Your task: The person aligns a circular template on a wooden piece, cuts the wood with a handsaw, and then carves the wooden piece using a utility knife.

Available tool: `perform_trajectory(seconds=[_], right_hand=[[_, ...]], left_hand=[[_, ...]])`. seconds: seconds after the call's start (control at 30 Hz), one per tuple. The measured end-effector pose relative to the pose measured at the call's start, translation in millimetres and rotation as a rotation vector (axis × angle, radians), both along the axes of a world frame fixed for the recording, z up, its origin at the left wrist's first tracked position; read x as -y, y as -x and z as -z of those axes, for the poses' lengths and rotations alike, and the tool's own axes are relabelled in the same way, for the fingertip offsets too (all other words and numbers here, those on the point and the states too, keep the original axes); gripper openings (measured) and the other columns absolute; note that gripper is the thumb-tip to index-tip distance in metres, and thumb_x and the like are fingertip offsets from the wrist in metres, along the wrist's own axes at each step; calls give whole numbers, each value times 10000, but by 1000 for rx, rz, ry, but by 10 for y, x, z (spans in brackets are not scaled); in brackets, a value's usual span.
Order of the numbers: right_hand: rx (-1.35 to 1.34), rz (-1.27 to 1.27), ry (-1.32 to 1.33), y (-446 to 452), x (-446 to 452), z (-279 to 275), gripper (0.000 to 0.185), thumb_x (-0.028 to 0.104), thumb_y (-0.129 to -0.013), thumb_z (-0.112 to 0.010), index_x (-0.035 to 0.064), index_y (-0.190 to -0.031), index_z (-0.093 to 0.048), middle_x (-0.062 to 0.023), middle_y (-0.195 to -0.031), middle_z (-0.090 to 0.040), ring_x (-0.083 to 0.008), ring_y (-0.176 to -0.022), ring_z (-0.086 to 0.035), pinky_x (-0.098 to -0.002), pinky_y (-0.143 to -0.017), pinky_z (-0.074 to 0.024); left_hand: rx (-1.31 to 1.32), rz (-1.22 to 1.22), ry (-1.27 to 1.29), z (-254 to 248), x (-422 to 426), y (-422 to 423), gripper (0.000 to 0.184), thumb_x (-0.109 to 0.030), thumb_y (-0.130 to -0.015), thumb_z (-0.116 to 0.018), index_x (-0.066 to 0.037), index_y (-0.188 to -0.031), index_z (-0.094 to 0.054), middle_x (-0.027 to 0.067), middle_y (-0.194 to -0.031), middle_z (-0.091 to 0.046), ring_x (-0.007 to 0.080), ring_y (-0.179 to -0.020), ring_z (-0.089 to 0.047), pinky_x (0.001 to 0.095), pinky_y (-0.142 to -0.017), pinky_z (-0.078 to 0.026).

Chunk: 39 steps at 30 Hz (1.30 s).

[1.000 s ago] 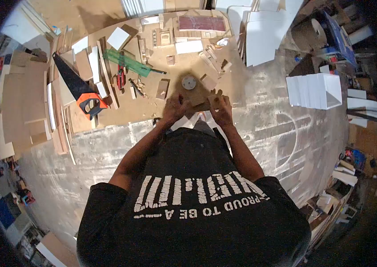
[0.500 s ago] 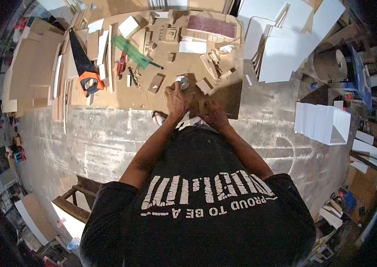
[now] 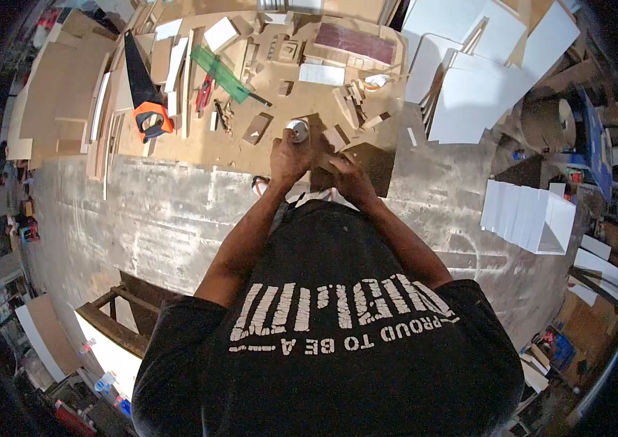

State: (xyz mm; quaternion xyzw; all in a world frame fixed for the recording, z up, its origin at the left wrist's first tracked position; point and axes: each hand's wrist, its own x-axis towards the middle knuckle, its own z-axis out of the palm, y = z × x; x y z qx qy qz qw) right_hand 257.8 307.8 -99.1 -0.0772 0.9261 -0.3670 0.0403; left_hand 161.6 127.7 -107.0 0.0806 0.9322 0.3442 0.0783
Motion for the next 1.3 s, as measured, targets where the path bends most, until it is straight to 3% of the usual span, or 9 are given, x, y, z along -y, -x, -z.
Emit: perform_trajectory(seconds=[0.17, 0.27, 0.47, 0.67, 0.87, 0.97, 1.07, 1.17, 1.3], right_hand=[[26, 25, 238, 174, 132, 514, 726, 39, -740, -692, 42, -1406, -403, -280, -1361, -491, -405, -1293, -458, -449, -1109, -360], [106, 110, 236, 295, 253, 314, 644, 26, -775, -660, 19, -1368, -409, -266, -1305, -526, -429, -1218, -506, -454, -1037, -412], [46, 113, 346, 238, 171, 340, 601, 27, -752, -673, 28, -1310, -449, -224, -1259, -551, -375, -1201, -535, -425, -1032, -414], [-73, 137, 385, 239, 209, 468, 543, 61, -710, -721, 40, -1209, -509, -185, -1155, -606, -336, -1100, -591, -403, -963, -454], [0, 207, 330, 261, 292, 498, 544, 69, -712, -738, 45, -1209, -519, -160, -1088, -618, -308, -1047, -601, -402, -926, -473], [-27, 196, 389, 244, 323, 546, 530, 68, -723, -753, 51, -1201, -523, -150, -1044, -616, -286, -990, -601, -404, -900, -480], [44, 199, 493, 246, 330, 544, 510, 91, -741, -772, 52, -1188, -529, -142, -1021, -617, -269, -945, -599, -403, -872, -488], [114, 186, 499, 270, 308, 536, 504, 117, -749, -787, 47, -1178, -532, -137, -1018, -619, -262, -933, -600, -401, -860, -490], [93, 174, 508, 277, 309, 556, 460, 143, -765, -778, -6, -1144, -564, -168, -1076, -600, -262, -952, -623, -374, -833, -521]], left_hand=[[-87, 39, -204, -106, 63, -113, 642, -336, -735, -802, -23, -1199, -487, 316, -974, -590, 473, -865, -608, 510, -724, -522], [-104, 13, -87, 86, 40, -105, 618, -337, -743, -787, -30, -1193, -494, 310, -969, -601, 465, -863, -610, 508, -724, -525], [-54, 53, 5, -292, -50, -109, 581, -337, -749, -767, -40, -1193, -540, 286, -939, -628, 444, -860, -614, 490, -738, -536], [-25, 4, -36, -24, -8, -83, 592, -308, -737, -773, -48, -1222, -554, 276, -971, -629, 417, -885, -610, 479, -769, -538], [-241, 171, -259, 58, 177, -74, 529, -218, -765, -743, -36, -1218, -540, 228, -981, -604, 426, -853, -597, 476, -724, -516], [-227, 250, -380, 284, 353, -8, 471, -142, -801, -714, -44, -1222, -529, 184, -982, -604, 350, -834, -601, 416, -722, -508], [97, 284, -605, 532, 453, 36, 482, -91, -815, -711, -72, -1253, -512, 127, -1008, -608, 223, -825, -589, 344, -726, -494], [264, 403, -592, 135, 487, 73, 556, -55, -803, -734, -92, -1295, -479, 69, -1021, -606, 131, -847, -561, 293, -731, -478], [390, 442, -618, 68, 529, 91, 766, -8, -754, -791, -95, -1410, -406, 78, -1120, -634, 184, -1027, -615, 340, -918, -498]])
